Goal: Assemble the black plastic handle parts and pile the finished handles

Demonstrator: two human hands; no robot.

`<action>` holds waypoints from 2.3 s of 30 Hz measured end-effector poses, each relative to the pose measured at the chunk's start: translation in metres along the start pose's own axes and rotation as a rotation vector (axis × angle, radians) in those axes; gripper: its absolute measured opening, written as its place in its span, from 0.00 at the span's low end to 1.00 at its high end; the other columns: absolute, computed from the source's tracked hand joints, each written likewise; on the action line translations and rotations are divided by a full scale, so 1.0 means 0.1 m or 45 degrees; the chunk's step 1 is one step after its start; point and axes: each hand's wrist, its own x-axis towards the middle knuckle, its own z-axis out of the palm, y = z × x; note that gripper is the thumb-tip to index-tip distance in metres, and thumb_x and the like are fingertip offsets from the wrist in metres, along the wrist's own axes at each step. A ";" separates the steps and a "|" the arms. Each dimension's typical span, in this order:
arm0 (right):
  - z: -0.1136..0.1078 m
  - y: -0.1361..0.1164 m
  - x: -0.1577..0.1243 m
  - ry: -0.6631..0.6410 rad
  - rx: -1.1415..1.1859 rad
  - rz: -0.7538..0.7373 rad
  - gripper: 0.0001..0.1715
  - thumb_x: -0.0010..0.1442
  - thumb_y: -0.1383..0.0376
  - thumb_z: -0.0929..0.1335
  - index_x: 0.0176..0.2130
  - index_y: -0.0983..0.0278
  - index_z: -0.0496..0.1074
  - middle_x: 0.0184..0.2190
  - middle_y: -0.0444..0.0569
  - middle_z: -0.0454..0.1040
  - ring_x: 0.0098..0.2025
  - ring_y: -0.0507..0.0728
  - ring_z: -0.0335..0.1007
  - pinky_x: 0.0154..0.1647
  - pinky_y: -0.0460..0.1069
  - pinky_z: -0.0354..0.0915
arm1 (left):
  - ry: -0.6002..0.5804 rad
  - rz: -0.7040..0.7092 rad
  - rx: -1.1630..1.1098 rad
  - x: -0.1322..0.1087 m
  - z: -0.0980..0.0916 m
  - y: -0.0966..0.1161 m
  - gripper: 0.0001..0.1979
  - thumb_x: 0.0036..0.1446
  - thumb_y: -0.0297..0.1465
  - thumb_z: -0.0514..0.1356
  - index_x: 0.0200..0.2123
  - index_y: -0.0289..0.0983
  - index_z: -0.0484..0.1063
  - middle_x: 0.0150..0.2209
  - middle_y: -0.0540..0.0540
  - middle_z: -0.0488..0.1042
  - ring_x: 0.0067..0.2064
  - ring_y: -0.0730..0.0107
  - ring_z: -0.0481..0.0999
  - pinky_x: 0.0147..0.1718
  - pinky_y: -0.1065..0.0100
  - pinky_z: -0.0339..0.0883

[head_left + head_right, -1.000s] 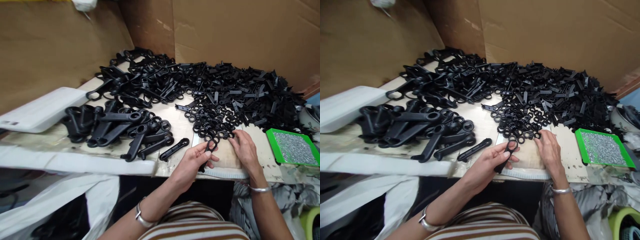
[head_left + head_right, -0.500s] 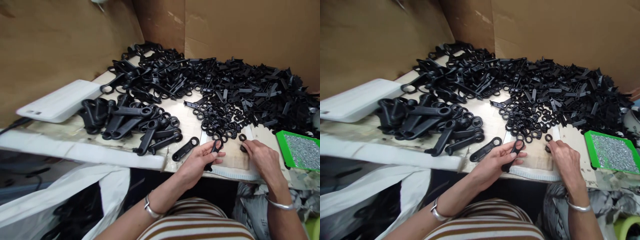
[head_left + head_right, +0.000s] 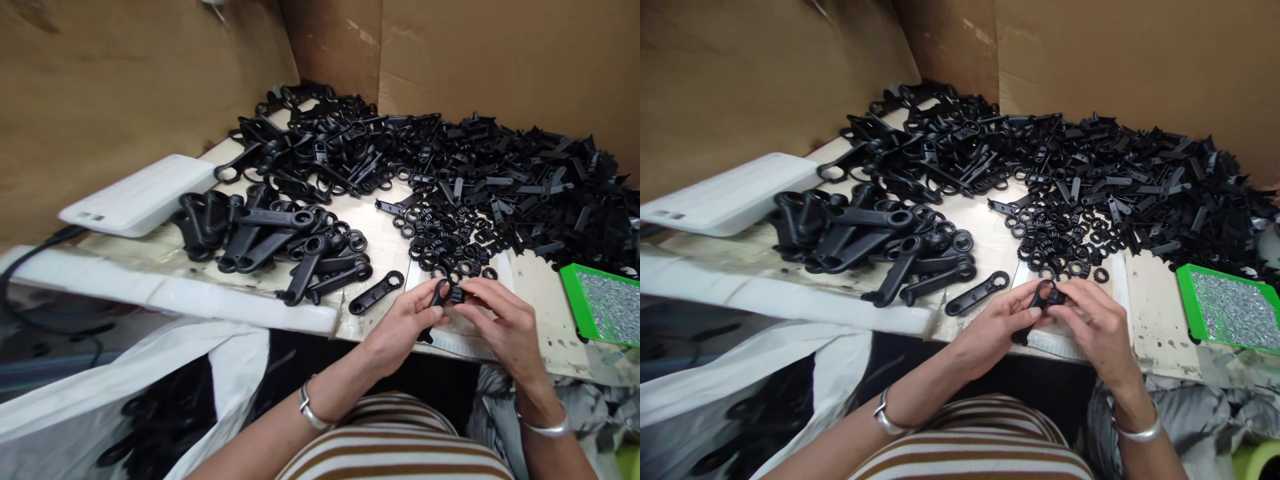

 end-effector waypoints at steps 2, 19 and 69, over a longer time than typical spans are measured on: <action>0.14 -0.07 0.03 0.077 -0.006 -0.060 0.11 0.61 0.66 0.70 0.46 0.60 0.77 0.42 0.50 0.80 0.43 0.57 0.77 0.47 0.52 0.74 | -0.042 0.039 0.022 0.00 0.01 0.01 0.20 0.52 0.29 0.66 0.50 0.37 0.75 0.52 0.42 0.76 0.55 0.58 0.71 0.52 0.63 0.65; 0.36 -0.11 -0.02 0.201 -0.115 -0.161 0.12 0.60 0.72 0.70 0.45 0.65 0.75 0.40 0.54 0.77 0.42 0.56 0.75 0.46 0.51 0.75 | 0.036 0.368 1.017 -0.10 -0.09 -0.02 0.26 0.61 0.27 0.52 0.63 0.33 0.61 0.54 0.38 0.74 0.52 0.60 0.75 0.57 0.61 0.64; 0.10 0.26 1.27 0.062 0.529 0.332 0.15 0.62 0.62 0.68 0.48 0.63 0.74 0.40 0.51 0.80 0.38 0.58 0.78 0.39 0.55 0.75 | 0.769 1.010 2.039 -0.09 -0.39 0.69 0.19 0.65 0.37 0.55 0.54 0.33 0.72 0.63 0.33 0.64 0.69 0.42 0.54 0.65 0.35 0.38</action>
